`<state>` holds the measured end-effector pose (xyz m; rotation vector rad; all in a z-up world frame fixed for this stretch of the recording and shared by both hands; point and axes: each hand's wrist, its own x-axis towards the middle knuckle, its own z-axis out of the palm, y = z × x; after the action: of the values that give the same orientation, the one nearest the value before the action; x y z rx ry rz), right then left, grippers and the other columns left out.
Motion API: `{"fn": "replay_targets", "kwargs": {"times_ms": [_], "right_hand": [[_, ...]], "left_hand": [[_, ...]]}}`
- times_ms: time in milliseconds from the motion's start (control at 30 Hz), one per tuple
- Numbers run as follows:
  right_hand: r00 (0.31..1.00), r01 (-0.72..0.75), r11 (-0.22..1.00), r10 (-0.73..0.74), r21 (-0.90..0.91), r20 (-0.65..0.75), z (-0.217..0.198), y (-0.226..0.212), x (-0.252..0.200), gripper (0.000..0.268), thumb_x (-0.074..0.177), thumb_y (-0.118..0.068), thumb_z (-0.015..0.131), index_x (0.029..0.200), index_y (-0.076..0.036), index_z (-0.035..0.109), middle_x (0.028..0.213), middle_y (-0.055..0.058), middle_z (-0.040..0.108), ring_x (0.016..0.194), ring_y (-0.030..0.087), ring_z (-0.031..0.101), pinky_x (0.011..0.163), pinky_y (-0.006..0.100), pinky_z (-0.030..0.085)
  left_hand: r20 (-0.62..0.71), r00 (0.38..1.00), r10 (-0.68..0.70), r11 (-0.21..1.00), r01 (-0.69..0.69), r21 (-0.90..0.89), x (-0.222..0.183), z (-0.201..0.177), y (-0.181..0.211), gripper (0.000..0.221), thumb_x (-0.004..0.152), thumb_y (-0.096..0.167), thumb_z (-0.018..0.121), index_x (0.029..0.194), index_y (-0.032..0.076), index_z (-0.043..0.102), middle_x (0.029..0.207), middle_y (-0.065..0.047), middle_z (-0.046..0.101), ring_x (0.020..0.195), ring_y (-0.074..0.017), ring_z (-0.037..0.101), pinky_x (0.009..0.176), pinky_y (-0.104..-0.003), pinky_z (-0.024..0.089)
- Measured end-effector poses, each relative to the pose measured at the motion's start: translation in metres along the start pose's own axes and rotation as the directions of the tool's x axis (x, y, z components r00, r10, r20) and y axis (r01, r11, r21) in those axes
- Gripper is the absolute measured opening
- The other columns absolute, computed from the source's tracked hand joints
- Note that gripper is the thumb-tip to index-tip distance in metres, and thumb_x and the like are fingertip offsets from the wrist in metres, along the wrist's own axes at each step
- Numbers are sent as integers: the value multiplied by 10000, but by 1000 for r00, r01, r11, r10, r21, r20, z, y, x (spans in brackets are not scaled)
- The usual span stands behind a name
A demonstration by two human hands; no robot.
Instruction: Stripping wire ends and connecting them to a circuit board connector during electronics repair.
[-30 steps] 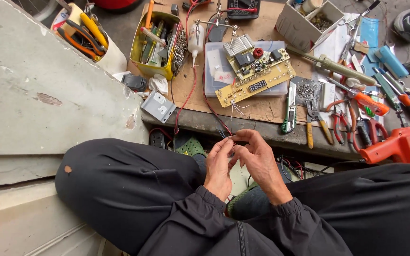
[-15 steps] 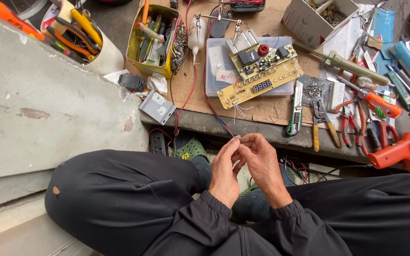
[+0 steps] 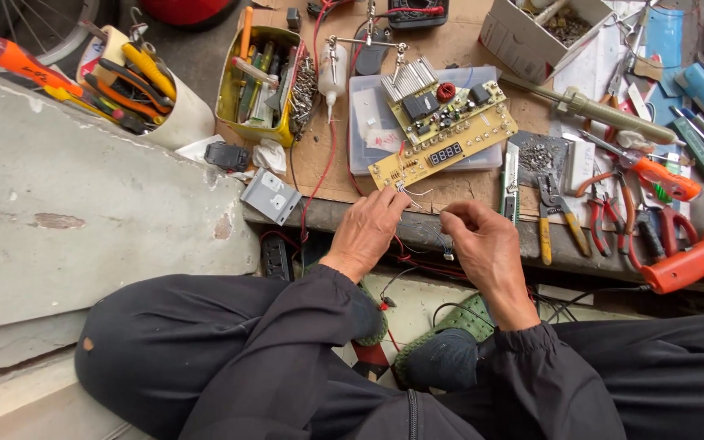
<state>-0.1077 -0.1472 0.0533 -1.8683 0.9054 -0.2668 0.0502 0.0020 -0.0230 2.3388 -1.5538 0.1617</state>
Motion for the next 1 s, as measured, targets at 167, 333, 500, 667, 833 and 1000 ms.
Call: {"fn": "replay_targets", "kwargs": {"times_ms": [167,333,500,667,833,1000], "right_hand": [[995,-27,986,42,-162,91,-9,22,7,151,988,-326,804,1065,-217,873,824,-13,831,920,174,711,874,394,554],[987,-117,993,120,-31,106,-13,23,7,185,970,-302,781,1044,-146,848,765,56,806,780,178,683,768,397,559],[993,-114,965,114,236,13,-4,15,10,179,1055,-224,695,1039,-65,776,643,95,685,547,153,550,516,322,428],[985,-153,845,170,512,14,24,21,25,153,1066,-183,692,1093,-42,743,824,110,743,589,101,546,531,231,403],[990,-139,829,126,541,61,34,17,36,112,1086,-134,687,1103,-39,744,844,108,758,639,87,553,566,207,396],[995,-98,877,95,470,31,37,8,49,106,1079,-150,707,1119,-71,765,770,60,711,622,47,459,568,190,355]], "left_hand": [[-50,995,83,997,-83,-1,13,2,-6,312,876,46,809,1056,201,607,964,36,548,969,-210,675,799,-331,561],[-97,988,123,992,-127,-27,24,-7,-4,225,922,63,812,904,187,625,870,40,541,895,-214,693,799,-309,582],[-23,984,-175,928,157,-339,32,-15,2,68,1000,194,816,1009,224,756,994,42,661,966,-209,768,839,-335,644],[177,841,-512,560,483,-673,34,13,4,76,962,236,848,1036,250,835,885,4,796,804,-157,797,698,-322,650],[379,717,-585,191,576,-795,38,19,9,133,950,189,842,1079,162,861,908,-110,851,787,-150,818,649,-266,674],[429,683,-592,20,544,-839,40,21,10,181,967,238,876,1133,165,872,918,-110,844,796,-126,801,659,-239,694]]}}
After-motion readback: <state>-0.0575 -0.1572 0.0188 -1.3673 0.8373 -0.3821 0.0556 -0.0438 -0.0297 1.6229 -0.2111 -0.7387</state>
